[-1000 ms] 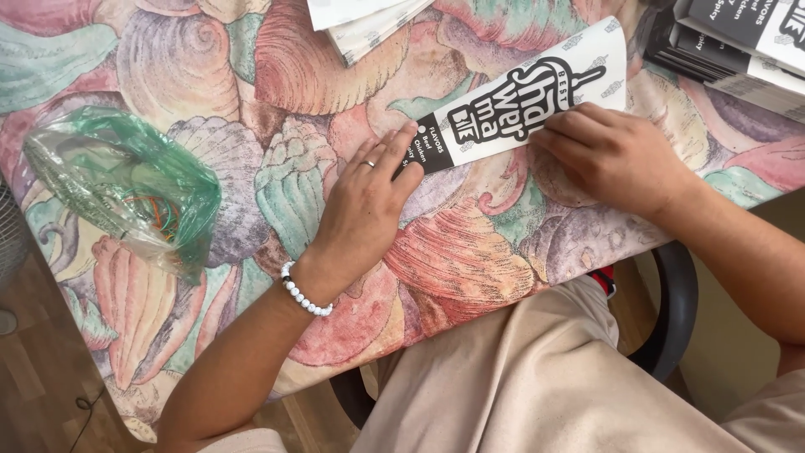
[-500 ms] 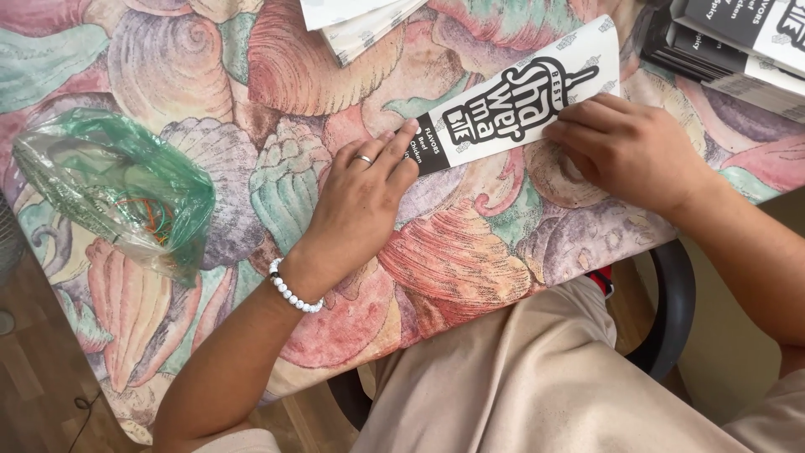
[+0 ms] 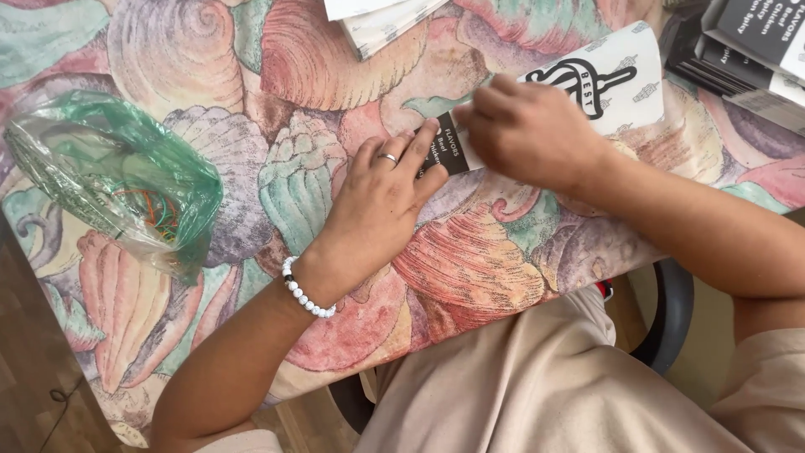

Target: Folding and stacking printed paper food wrappers on a table.

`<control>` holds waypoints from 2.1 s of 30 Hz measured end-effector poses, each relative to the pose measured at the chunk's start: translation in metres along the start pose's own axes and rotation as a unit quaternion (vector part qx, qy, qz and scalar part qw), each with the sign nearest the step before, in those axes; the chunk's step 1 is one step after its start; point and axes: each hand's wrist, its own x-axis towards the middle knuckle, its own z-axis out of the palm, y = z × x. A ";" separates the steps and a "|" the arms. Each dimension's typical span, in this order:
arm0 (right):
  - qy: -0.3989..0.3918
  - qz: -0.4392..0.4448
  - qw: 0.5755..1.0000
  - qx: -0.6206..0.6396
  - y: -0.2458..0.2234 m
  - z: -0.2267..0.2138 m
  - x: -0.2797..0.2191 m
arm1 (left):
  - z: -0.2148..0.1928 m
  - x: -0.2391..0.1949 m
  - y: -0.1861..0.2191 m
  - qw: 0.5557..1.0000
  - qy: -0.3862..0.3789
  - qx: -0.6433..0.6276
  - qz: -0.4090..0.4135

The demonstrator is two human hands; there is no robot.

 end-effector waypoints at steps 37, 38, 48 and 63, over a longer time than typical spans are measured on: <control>-0.007 0.056 0.997 -0.049 0.015 -0.024 -0.120 | 0.011 0.009 0.006 0.990 0.066 -0.097 0.083; -0.004 0.057 0.997 -0.051 0.015 -0.024 -0.120 | 0.012 0.009 0.005 0.991 0.061 -0.081 0.084; -0.049 0.115 0.992 0.034 0.022 -0.034 -0.097 | 0.002 0.021 0.009 0.995 -0.052 0.054 0.066; -0.078 0.199 0.977 0.012 0.052 -0.022 -0.057 | -0.003 0.018 -0.001 0.996 -0.024 -0.022 0.087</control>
